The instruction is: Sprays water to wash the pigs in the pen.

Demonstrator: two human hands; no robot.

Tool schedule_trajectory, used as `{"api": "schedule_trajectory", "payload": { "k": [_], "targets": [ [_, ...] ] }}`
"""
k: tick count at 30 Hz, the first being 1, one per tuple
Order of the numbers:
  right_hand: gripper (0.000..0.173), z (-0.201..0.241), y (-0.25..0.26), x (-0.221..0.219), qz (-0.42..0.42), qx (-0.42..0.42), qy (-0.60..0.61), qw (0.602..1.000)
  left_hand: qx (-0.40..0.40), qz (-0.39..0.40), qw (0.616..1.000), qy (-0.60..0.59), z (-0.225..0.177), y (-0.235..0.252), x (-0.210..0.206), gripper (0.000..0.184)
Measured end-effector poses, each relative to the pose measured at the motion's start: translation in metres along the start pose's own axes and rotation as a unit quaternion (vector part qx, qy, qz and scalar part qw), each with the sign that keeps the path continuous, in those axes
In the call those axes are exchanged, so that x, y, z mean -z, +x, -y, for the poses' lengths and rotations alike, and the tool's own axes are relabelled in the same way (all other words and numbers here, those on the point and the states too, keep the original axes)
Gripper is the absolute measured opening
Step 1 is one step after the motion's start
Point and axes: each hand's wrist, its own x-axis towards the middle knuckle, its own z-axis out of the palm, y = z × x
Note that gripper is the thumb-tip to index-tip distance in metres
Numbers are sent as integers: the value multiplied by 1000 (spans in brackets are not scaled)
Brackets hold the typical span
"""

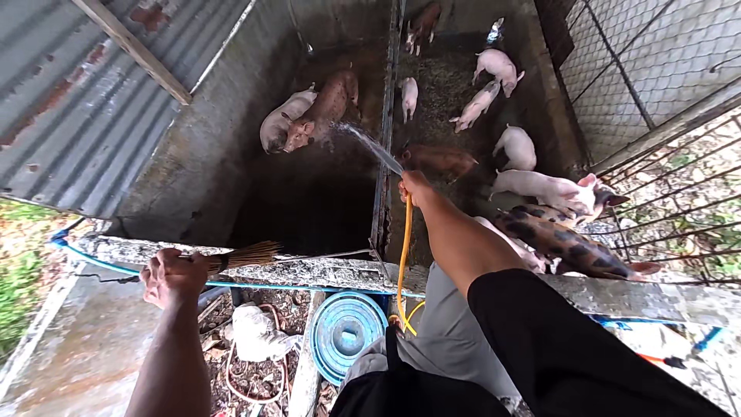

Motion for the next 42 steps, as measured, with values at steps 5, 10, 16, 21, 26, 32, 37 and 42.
{"api": "schedule_trajectory", "payload": {
  "k": [5,10,16,21,26,32,37,42],
  "targets": [
    [23,5,-1,0,-17,17,24,999,-4,-5,1000,-7,4,0,-2,48],
    [19,8,-4,0,15,58,11,998,-9,-8,1000,-6,4,-2,-3,47],
    [20,13,-2,1,10,47,16,999,-10,-6,1000,0,1,0,-4,47],
    [22,7,3,5,11,21,-10,1000,-10,-5,1000,2,-2,3,-4,46],
    [21,13,4,6,4,37,13,999,-10,-3,1000,6,-4,4,-3,46],
    [20,14,-6,-6,64,45,-77,994,-17,1,1000,-4,-6,1,0,44],
    [19,5,-15,-35,109,62,-127,984,-5,0,1000,-4,-7,2,-2,45],
    [20,2,-21,-54,132,68,-137,979,-3,2,1000,-22,-3,-3,-2,47]
  ]
}}
